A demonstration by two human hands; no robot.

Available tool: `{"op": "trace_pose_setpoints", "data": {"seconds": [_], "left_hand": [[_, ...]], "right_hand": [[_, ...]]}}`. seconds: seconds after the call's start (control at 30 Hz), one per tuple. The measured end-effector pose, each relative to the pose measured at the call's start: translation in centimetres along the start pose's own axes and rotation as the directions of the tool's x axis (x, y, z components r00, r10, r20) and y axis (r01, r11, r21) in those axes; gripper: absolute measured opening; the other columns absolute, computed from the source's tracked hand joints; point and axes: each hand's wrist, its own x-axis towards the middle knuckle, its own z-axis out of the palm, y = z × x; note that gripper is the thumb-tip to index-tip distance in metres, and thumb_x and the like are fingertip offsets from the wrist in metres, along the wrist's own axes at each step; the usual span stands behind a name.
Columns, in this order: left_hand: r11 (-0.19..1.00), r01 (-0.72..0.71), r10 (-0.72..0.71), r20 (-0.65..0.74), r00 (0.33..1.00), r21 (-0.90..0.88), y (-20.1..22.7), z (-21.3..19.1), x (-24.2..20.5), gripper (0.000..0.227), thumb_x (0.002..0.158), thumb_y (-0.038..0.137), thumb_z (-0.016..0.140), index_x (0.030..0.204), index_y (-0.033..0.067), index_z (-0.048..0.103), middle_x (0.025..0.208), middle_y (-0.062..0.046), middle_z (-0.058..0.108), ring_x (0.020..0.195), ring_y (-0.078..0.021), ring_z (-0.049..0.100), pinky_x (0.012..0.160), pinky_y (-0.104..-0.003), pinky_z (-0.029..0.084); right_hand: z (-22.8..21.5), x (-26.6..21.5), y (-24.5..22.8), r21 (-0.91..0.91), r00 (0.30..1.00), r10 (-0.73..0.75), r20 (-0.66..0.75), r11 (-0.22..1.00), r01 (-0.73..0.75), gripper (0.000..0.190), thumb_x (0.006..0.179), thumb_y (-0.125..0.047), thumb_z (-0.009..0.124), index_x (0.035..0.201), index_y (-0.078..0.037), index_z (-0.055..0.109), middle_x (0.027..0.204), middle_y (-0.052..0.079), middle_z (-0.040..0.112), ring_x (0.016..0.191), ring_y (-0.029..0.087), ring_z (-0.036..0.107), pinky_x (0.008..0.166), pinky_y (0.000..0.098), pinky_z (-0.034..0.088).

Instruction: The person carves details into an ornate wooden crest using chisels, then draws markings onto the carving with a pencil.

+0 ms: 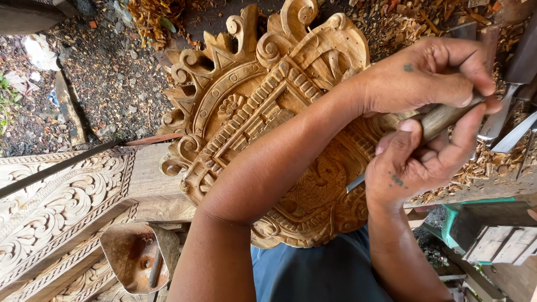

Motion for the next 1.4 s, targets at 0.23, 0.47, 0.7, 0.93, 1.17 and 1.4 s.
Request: {"op": "trace_pose_setpoints", "data": {"seconds": [0.23,0.47,0.7,0.93,1.17,1.4], "left_hand": [[0.997,-0.041,0.04,-0.008,0.999,-0.068,0.9,0.2,0.0,0.014,0.103,0.003,0.07,0.092,0.0006,0.061,0.09,-0.004,0.069,0.098,-0.0189,0.077,0.087,-0.031,0.062],[0.996,-0.054,0.055,-0.017,0.998,0.067,2.3,1.2,0.1,0.011,0.096,0.008,0.067,0.088,0.003,0.06,0.087,-0.003,0.07,0.096,-0.0157,0.076,0.086,-0.03,0.062],[0.987,-0.142,0.14,0.024,0.99,0.072,1.6,0.8,0.4,0.022,0.102,0.011,0.074,0.087,0.0043,0.059,0.085,0.0,0.067,0.093,-0.0149,0.077,0.088,-0.032,0.064],[0.996,-0.054,0.054,-0.009,0.998,0.077,2.1,1.2,0.4,0.019,0.096,0.011,0.068,0.08,0.0058,0.057,0.077,-0.004,0.069,0.085,-0.0174,0.078,0.078,-0.033,0.065],[0.985,-0.032,0.037,-0.029,0.999,0.171,1.9,1.2,0.1,0.021,0.1,0.019,0.075,0.088,0.0083,0.062,0.086,-0.004,0.072,0.09,-0.0136,0.076,0.085,-0.033,0.065],[0.953,-0.079,0.106,-0.079,0.991,0.291,2.5,1.3,0.2,0.014,0.104,0.018,0.071,0.1,0.0046,0.068,0.098,-0.003,0.074,0.095,-0.0096,0.07,0.09,-0.029,0.058]], "right_hand": [[0.0,-0.4,-0.9,-0.001,0.997,0.065,0.039,0.998,-0.065,0.058,0.123,-0.008,0.059,0.165,-0.002,0.02,0.098,0.014,0.069,0.054,0.011,0.06,0.054,0.0226,0.045],[0.2,0.0,-1.2,0.065,0.995,0.102,0.023,0.993,-0.103,0.057,0.12,-0.007,0.059,0.164,-0.002,0.022,0.103,0.016,0.072,0.051,0.012,0.058,0.051,0.0235,0.044],[-0.4,-0.8,-0.9,0.063,0.99,0.143,0.019,0.988,-0.144,0.059,0.123,-0.006,0.062,0.165,-0.003,0.02,0.091,0.013,0.065,0.051,0.014,0.057,0.053,0.0251,0.044],[-0.2,-1.1,-1.4,0.076,0.992,0.121,0.035,0.989,-0.124,0.056,0.119,0.0,0.057,0.163,-0.004,0.024,0.104,0.015,0.064,0.052,0.011,0.055,0.053,0.0228,0.043],[0.3,0.7,-1.3,0.059,0.999,0.038,0.038,0.997,-0.04,0.051,0.111,0.006,0.053,0.156,-0.003,0.033,0.12,0.021,0.062,0.055,0.012,0.053,0.051,0.0235,0.046],[-0.1,0.9,-1.0,0.156,0.988,0.151,0.015,0.976,-0.151,0.06,0.122,-0.026,0.067,0.162,-0.003,0.028,0.113,0.015,0.063,0.059,0.013,0.056,0.055,0.0242,0.045]]}}
